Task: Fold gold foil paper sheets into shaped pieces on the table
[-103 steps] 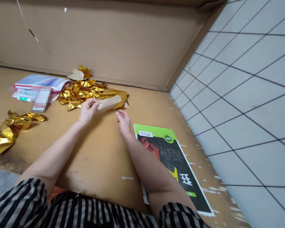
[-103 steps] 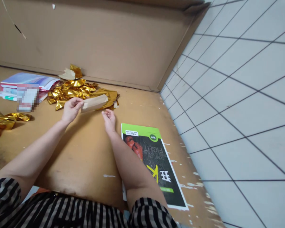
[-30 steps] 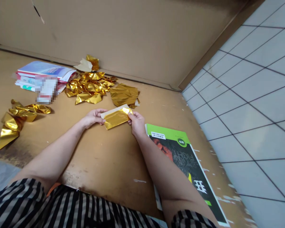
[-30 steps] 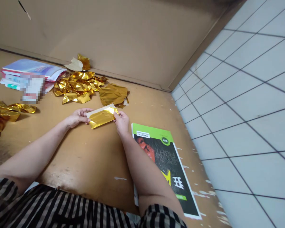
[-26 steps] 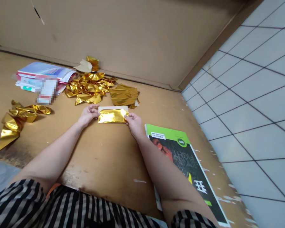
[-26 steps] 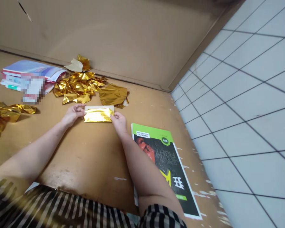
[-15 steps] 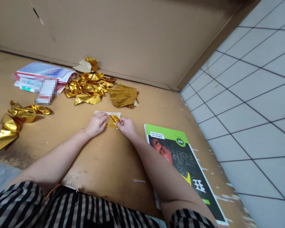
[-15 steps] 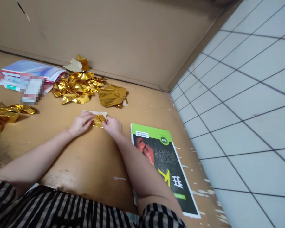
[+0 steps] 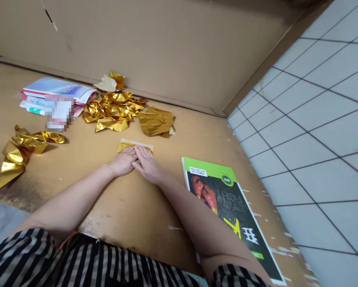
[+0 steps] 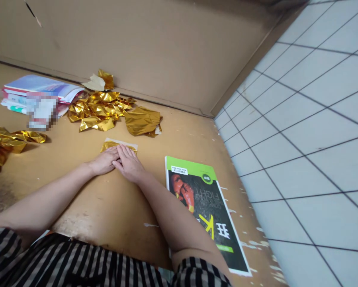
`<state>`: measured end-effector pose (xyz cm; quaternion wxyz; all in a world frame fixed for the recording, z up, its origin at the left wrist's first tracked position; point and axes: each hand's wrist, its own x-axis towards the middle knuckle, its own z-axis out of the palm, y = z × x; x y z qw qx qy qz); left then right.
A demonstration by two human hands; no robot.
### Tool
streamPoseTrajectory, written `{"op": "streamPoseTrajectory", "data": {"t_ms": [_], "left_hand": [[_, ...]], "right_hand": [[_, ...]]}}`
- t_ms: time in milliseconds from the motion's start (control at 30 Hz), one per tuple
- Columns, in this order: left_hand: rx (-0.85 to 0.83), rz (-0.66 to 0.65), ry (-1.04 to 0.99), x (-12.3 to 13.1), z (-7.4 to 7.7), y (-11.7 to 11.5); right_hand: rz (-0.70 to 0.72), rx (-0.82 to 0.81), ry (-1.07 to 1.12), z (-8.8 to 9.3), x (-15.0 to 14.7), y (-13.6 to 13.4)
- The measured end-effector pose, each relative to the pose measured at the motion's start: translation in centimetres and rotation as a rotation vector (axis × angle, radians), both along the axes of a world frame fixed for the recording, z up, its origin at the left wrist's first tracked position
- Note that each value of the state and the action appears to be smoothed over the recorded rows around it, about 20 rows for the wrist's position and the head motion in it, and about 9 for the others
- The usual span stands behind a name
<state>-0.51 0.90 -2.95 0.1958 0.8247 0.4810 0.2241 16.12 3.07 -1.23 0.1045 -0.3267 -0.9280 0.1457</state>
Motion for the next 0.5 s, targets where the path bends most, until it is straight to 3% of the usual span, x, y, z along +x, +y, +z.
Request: {"op": "streamPoseTrajectory", "data": {"t_ms": [267,500], "left_hand": [[-0.150,0.056,0.229,-0.8,1.1,-0.6],[-0.143,0.200,0.272,-3.8,1.4,-2.1]], "right_hand": [[-0.065,-0.037,-0.124,-0.5,0.3,0.9],[-0.051,0.007,-0.164,-0.9,0.4,1.0]]}}
